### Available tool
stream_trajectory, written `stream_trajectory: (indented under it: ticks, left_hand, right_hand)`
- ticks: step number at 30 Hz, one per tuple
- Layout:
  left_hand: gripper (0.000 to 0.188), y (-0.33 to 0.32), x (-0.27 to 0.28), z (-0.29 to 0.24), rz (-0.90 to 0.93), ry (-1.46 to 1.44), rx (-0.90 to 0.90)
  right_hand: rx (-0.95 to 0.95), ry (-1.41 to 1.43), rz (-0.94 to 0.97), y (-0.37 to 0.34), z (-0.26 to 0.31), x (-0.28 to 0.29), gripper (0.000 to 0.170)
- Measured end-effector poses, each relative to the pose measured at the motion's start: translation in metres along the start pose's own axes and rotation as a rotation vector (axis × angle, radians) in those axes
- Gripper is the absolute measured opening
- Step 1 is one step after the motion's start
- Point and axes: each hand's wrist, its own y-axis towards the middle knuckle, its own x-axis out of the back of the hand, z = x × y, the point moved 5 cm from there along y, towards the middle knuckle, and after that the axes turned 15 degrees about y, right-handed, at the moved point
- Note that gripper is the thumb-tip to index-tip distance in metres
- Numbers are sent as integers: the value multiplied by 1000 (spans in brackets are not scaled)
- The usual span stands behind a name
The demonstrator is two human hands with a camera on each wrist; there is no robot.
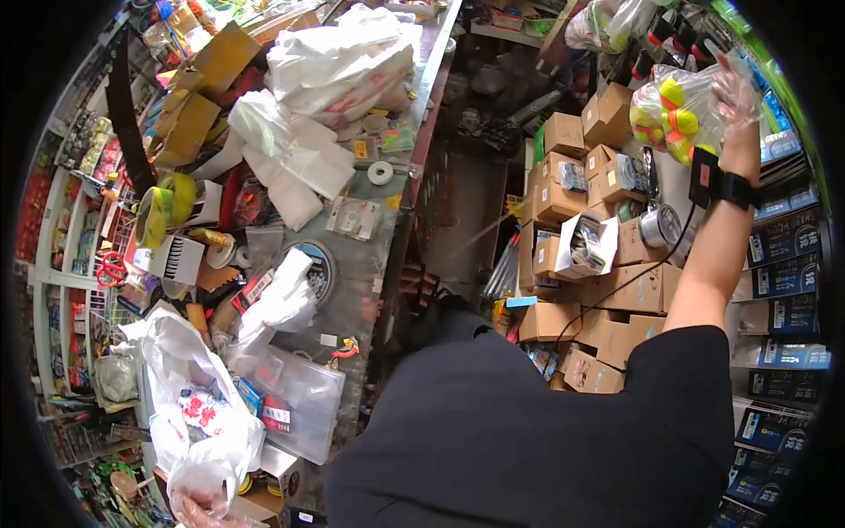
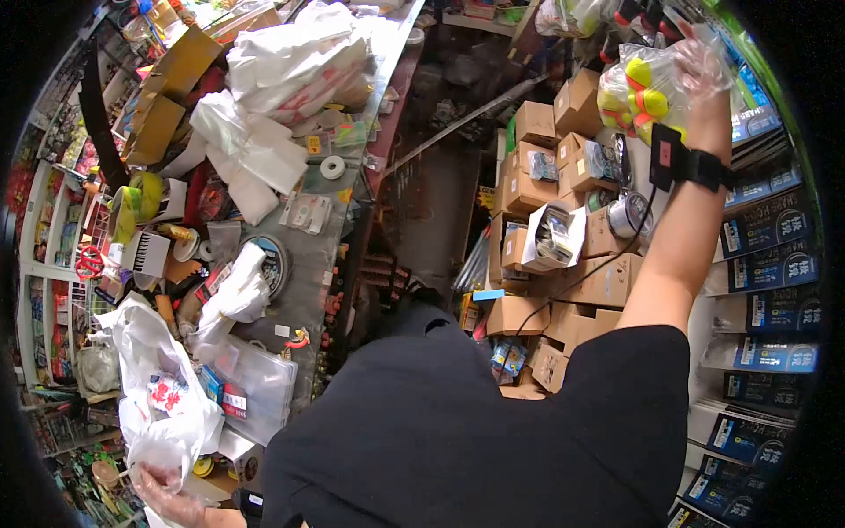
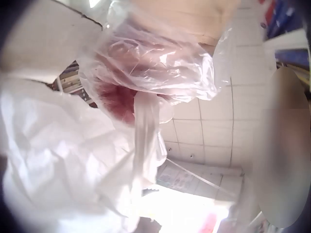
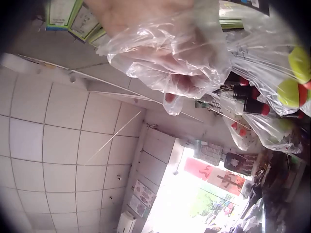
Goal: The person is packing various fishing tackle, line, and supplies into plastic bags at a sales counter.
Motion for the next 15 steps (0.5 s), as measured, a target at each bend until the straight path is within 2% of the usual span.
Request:
stream_trajectory:
  ticks: [3, 6, 7, 10, 12, 13, 15]
  left_hand:
    - [28, 8, -5, -3, 104, -193, 138]
    - [30, 15, -1, -11, 114, -213, 160]
    - [30, 19, 3, -15, 109, -194, 156]
    - [33, 34, 24, -38, 36, -103, 112]
    - [34, 43, 42, -66, -7, -64, 34]
    - [35, 46, 49, -83, -22, -69, -21]
    - [37, 51, 52, -127, 39, -171, -184]
  right_hand:
    - [124, -37, -224, -16, -2, -19, 43]
    - [208, -70, -391, -25, 4, -23, 44]
    - [188, -134, -319, -22, 1, -33, 43]
    - [187, -219, -346, -20, -11, -58, 41]
    - [74, -219, -168, -17, -25, -82, 40]
    - [68, -214, -171, -21, -34, -94, 40]
    - [189, -335, -55, -40, -55, -151, 29]
